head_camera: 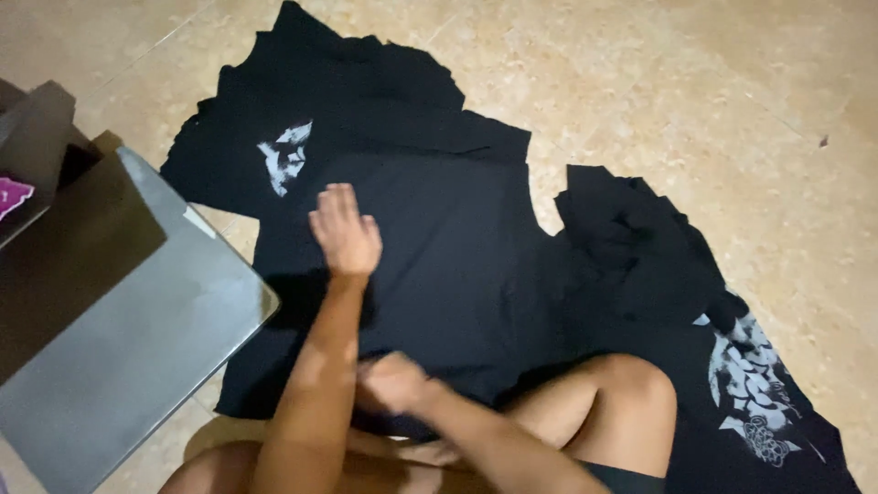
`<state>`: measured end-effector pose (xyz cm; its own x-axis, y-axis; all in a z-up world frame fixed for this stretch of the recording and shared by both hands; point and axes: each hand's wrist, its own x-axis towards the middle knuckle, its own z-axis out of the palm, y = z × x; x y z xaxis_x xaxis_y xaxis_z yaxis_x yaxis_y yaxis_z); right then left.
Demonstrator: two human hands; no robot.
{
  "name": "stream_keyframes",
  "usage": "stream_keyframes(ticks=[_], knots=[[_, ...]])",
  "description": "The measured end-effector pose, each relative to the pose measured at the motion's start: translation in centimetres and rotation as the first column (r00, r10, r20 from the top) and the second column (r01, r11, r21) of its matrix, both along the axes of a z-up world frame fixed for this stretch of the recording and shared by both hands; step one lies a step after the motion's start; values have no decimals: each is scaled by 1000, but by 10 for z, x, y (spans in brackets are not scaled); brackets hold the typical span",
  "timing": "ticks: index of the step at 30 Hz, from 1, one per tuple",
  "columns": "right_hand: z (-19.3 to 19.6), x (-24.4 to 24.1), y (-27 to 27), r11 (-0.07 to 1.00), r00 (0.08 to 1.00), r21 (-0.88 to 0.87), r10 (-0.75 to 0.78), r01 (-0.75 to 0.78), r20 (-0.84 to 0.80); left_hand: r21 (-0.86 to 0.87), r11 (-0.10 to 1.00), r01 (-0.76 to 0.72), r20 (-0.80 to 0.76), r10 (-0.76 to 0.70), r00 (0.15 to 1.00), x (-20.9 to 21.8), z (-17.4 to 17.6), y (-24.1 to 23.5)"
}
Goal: Smoothing out printed t-shirts on the floor and placing them into a heat press machine for finishing.
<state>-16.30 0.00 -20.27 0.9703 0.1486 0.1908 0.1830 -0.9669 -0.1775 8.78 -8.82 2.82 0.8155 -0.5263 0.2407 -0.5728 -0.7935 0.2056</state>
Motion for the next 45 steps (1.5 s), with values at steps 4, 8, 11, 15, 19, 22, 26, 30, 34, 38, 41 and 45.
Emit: stream_keyframes(ticks=[4, 8, 11, 15, 19, 22, 26, 30, 34, 38, 41, 45], knots=[[132, 38, -135, 949, 915, 246, -269, 198, 300, -108, 977, 182, 51, -177, 983, -53, -12, 2], [215, 82, -172, 756, 819, 383, -573, 531, -3, 59, 981, 184, -117, -176, 977, -87, -39, 11], [220, 93, -158, 717, 810, 387, -560, 580, -176, 165, 970, 179, -156, -153, 976, -92, -53, 26], [214, 87, -158, 781, 805, 198, -560, 592, -196, 102, 994, -48, -10, 49, 999, -96, -57, 43], [225, 58, -181, 717, 706, 79, -653, 693, -272, 284, 949, -135, -248, 208, 946, -87, -27, 57], [220, 35, -201, 634, 604, 25, -724, 773, -334, 236, 948, -216, -175, 260, 950, -84, -25, 69], [195, 28, -212, 547, 579, 190, -768, 815, -274, 185, 937, -296, -83, 315, 945, -86, -28, 78], [189, 20, -233, 409, 443, 543, -893, 733, 74, 1, 990, 143, 221, -140, 965, -115, -7, 58], [205, 33, -217, 572, 571, 467, -805, 675, 160, 37, 944, 328, -63, -325, 944, -152, -25, 45], [207, 39, -188, 826, 836, 127, -538, 549, -111, 160, 946, 283, -38, -280, 959, -158, -27, 49], [211, 42, -198, 831, 804, 62, -512, 553, -303, 318, 910, 265, -228, -198, 953, -148, 12, 48], [209, 13, -219, 687, 636, 6, -670, 727, -383, 509, 793, 337, -471, -71, 879, -160, 46, 58]])
